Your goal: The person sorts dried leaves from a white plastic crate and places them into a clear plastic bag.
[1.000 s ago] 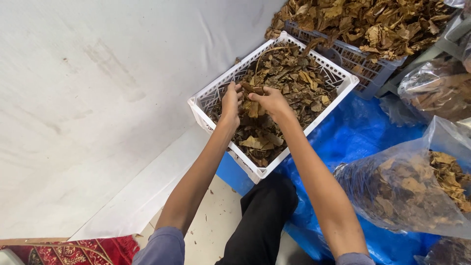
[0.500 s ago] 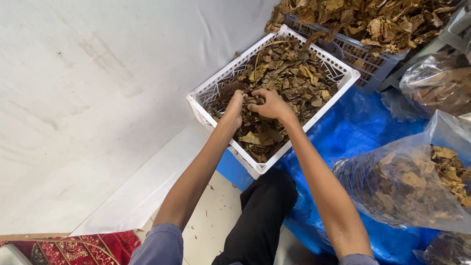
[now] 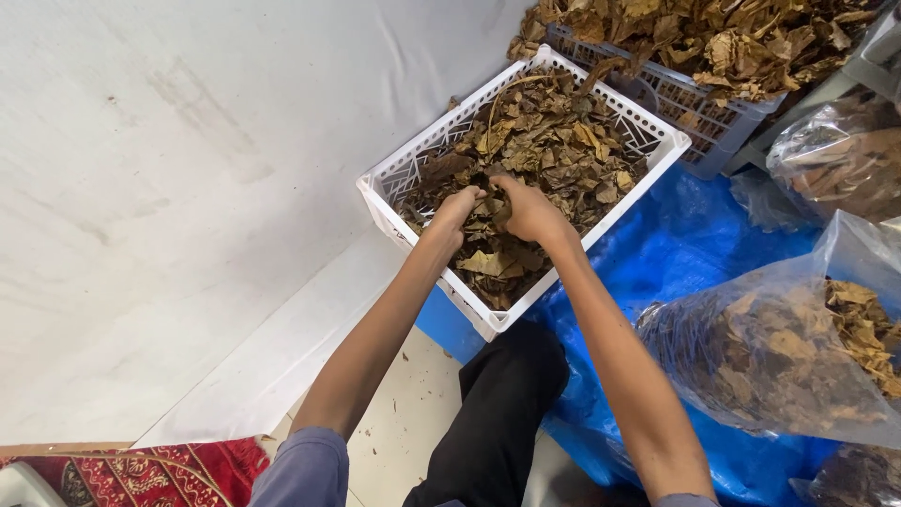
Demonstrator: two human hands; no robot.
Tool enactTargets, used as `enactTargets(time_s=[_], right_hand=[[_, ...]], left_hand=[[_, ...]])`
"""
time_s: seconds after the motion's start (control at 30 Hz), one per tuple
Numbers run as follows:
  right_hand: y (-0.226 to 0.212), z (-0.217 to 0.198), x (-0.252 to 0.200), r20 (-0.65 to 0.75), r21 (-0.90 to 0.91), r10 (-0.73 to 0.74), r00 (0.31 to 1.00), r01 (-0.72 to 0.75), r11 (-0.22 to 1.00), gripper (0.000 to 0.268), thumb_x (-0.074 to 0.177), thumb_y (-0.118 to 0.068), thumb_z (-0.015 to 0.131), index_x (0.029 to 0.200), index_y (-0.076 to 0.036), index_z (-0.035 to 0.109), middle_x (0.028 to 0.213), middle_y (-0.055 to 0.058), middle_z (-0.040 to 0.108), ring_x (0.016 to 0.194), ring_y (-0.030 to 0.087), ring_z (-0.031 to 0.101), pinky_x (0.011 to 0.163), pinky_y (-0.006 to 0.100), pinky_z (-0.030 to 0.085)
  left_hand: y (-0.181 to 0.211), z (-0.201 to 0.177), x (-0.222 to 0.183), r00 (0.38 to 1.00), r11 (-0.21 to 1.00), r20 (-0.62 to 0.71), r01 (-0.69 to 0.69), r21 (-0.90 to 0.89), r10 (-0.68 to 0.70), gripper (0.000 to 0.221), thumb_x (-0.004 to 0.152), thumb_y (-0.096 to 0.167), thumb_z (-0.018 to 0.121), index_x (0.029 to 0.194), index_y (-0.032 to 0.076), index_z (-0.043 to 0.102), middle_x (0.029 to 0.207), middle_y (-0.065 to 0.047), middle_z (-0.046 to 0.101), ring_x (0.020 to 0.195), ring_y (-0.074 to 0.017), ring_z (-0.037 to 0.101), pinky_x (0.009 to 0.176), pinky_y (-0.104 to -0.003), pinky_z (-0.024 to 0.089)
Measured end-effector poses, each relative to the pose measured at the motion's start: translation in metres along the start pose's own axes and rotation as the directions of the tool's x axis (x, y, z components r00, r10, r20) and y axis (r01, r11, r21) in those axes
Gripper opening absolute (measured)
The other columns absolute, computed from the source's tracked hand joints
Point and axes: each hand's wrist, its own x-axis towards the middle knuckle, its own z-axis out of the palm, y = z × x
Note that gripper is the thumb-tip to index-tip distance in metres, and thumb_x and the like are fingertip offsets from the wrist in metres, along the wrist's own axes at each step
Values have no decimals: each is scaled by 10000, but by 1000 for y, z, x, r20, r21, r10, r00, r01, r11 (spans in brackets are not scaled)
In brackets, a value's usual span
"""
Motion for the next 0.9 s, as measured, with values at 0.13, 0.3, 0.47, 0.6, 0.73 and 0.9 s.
enactTargets(time_s=[0.13, 0.3, 0.47, 0.6, 0.73, 0.9], right_hand=[[-1, 6, -2, -74, 44, -12, 997, 16, 999, 787, 933, 108, 585, 1618, -168, 316, 1340, 244, 602, 1212, 423, 622, 841, 567, 605], [13, 8, 4, -96, 210, -4, 995, 24, 977, 527, 963, -110, 725, 1461, -133, 553, 1554, 211, 468, 1480, 455, 377, 1140, 659, 427], [8, 11, -5, -108, 375, 41, 993, 2, 927, 515, 970, -156, 724, 1456, -151, 554, 1599, 186, 414, 1518, 443, 311, 1189, 660, 367], [4, 21, -7, -122, 425, 59, 991, -1, 905, 453, 1039, -176, 616, 1478, -127, 520, 1609, 219, 370, 1514, 458, 308, 1198, 658, 372], [-3, 30, -3, -153, 428, 50, 987, 21, 904, 434, 1084, -257, 545, 1477, -80, 497, 1561, 237, 420, 1492, 449, 350, 1184, 644, 413], [-2, 48, 19, -171, 676, 153, 973, 3, 737, 498, 1094, -366, 476, 1509, -93, 430, 1563, 256, 387, 1498, 441, 338, 1204, 665, 364]], left_hand=[[29, 11, -47, 1000, 1000, -14, 12, -26, -12, 546, 1097, 351, 428, 1575, 88, 394, 1687, -250, 50, 1567, -421, -100, 1257, -578, 4], [55, 24, -91, 997, 989, -64, 41, -143, -51, 630, 1095, 305, 435, 1636, 70, 217, 1694, -213, 22, 1574, -374, -79, 1261, -542, 33], [52, 18, -87, 990, 973, -127, 26, -231, -56, 636, 1098, 282, 402, 1638, 48, 161, 1693, -221, 4, 1573, -381, -86, 1268, -541, 18], [43, 21, -72, 984, 963, -171, 5, -270, -53, 598, 1087, 301, 364, 1611, 40, 245, 1691, -229, 41, 1573, -400, -83, 1274, -566, 6], [30, 20, -57, 982, 955, -184, -8, -296, -49, 569, 1090, 309, 334, 1592, 46, 283, 1694, -230, 43, 1574, -404, -88, 1276, -579, 0], [18, 27, -48, 961, 908, -276, -142, -394, 31, 541, 1107, 318, 266, 1573, 46, 309, 1672, -251, 80, 1570, -433, -52, 1258, -636, -2]])
